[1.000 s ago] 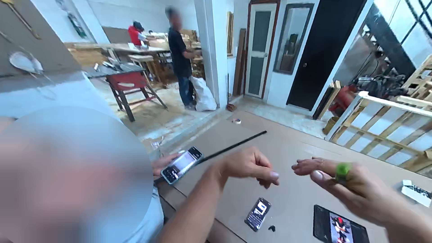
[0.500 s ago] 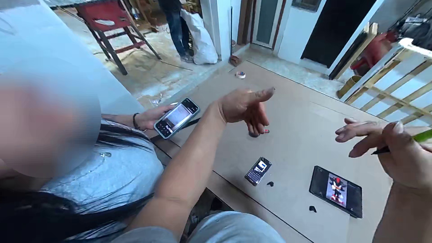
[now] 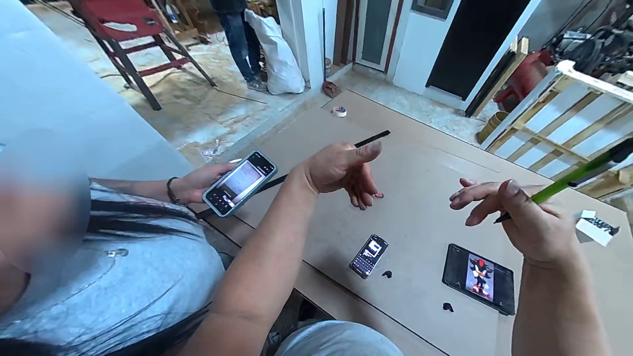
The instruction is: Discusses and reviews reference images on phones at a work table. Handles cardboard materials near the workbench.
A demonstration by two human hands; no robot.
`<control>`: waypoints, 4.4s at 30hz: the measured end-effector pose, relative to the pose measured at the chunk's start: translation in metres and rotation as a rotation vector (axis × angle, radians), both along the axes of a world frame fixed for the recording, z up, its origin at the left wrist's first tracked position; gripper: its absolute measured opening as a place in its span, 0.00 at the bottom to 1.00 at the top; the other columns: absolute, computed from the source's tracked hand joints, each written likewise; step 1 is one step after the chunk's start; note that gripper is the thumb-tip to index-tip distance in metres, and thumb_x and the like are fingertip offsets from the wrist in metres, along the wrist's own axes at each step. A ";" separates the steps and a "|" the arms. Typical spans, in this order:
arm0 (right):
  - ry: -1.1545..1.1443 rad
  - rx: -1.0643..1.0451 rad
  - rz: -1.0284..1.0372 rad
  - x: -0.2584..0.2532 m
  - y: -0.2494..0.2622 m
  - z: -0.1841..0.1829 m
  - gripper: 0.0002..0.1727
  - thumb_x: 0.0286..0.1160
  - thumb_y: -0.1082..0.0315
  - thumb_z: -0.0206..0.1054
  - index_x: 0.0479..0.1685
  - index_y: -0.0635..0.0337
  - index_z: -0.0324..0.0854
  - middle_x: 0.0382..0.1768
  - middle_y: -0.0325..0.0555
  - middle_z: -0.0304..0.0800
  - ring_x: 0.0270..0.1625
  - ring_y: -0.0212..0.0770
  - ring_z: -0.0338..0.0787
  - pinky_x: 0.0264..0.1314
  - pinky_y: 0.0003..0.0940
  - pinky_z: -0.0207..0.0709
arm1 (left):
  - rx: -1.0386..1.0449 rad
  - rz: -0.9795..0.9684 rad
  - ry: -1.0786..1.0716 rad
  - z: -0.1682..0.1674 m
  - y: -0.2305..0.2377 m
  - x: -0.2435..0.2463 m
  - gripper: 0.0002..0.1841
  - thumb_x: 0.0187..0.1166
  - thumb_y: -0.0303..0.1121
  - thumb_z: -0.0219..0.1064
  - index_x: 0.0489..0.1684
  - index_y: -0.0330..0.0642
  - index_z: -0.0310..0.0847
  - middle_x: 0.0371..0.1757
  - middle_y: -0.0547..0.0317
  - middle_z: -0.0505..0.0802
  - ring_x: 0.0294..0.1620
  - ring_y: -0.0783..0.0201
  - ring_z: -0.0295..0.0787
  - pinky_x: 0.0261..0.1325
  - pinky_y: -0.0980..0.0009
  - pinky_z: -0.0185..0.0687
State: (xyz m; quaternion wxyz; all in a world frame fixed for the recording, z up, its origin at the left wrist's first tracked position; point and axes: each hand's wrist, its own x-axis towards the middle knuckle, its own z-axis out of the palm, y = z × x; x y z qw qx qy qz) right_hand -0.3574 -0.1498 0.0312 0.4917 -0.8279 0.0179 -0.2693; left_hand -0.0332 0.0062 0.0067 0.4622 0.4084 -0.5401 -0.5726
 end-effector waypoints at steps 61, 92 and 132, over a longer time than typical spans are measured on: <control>0.707 -0.290 -0.571 -0.071 0.136 -0.016 0.37 0.83 0.65 0.61 0.93 0.59 0.56 0.88 0.66 0.61 0.80 0.57 0.78 0.73 0.53 0.79 | 0.680 0.520 -1.118 -0.054 0.026 -0.033 0.52 0.63 0.52 0.85 0.90 0.44 0.61 0.75 0.38 0.80 0.66 0.42 0.87 0.64 0.42 0.85; 0.890 -0.005 -0.288 -0.065 0.114 -0.082 0.34 0.87 0.54 0.57 0.94 0.44 0.57 0.85 0.49 0.70 0.62 0.45 0.90 0.59 0.46 0.87 | 0.927 1.052 -1.019 -0.052 0.135 -0.034 0.65 0.67 0.57 0.80 0.97 0.42 0.31 0.49 0.34 0.91 0.46 0.39 0.93 0.52 0.37 0.88; 0.113 1.526 -0.883 -0.190 0.134 -0.265 0.43 0.85 0.27 0.25 0.78 0.47 0.67 0.49 0.43 0.94 0.32 0.36 0.93 0.20 0.27 0.80 | 0.314 1.288 0.669 -0.241 0.150 -0.139 0.34 0.93 0.54 0.27 0.77 0.42 0.71 0.66 0.45 0.91 0.60 0.50 0.93 0.62 0.53 0.88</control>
